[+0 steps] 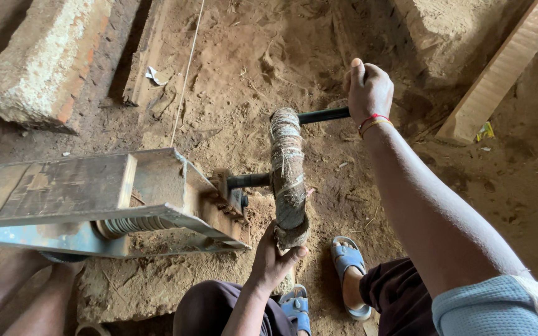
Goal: The person winds a thick rope around a wooden cylinder by turning a handle on a manual winding machine.
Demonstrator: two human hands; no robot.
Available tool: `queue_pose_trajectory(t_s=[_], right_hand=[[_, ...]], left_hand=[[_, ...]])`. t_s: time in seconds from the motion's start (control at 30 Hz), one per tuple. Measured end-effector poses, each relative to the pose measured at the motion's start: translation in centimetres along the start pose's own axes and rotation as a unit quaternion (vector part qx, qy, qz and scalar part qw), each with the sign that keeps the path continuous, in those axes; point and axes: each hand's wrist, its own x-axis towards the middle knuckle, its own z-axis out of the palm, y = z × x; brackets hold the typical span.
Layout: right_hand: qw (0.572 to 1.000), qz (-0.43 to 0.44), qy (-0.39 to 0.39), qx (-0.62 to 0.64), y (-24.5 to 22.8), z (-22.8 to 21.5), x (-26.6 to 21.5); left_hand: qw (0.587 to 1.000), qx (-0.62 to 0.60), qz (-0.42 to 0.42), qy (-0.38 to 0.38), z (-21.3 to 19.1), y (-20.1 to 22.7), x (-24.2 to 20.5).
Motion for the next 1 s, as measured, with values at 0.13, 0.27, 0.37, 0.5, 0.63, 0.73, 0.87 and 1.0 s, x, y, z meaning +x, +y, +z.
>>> queue_pose_trajectory(t_s=[0.13,0.27,0.37,0.5,0.63,0.73,0.87,1.0], right_hand=[[0.999,0.028,-0.014,-0.008,0.0,0.2,0.2],[1.000,0.026,-0.012,-0.008,0.1,0.4,0.2],[0.999,0.029,-0.014,-0.013,0.2,0.5,0.3],[0.999,0.034,-0.016,-0.023,0.6,0.8,0.5],[1.000,0.024,-0.012,-0.012,1.2,1.4,0.8],[0.999,0.035,-0.013,-0.013,1.7,1.7,0.9],[0.999,0.022,-0.008,-0.033,2.5,2.3,1.2],[0.994,-0.062,0.017,-0.093,4.2,3.3,1.2]], left_hand=[[0.998,0.025,0.055,-0.009,0.0,-1.7,0.0],[0.999,-0.042,0.009,-0.022,0.0,-2.4,-0.3],[0.997,-0.074,0.006,-0.014,0.1,-1.6,-0.2],[0.995,-0.098,0.019,0.012,0.6,-0.2,-0.2],[0.998,-0.054,0.022,0.033,0.9,0.1,0.1],[0.998,-0.035,0.026,0.045,1.0,0.5,0.1],[0.999,-0.007,0.014,0.050,0.8,1.3,0.2],[0.998,-0.006,-0.012,0.066,1.0,2.2,0.6]])
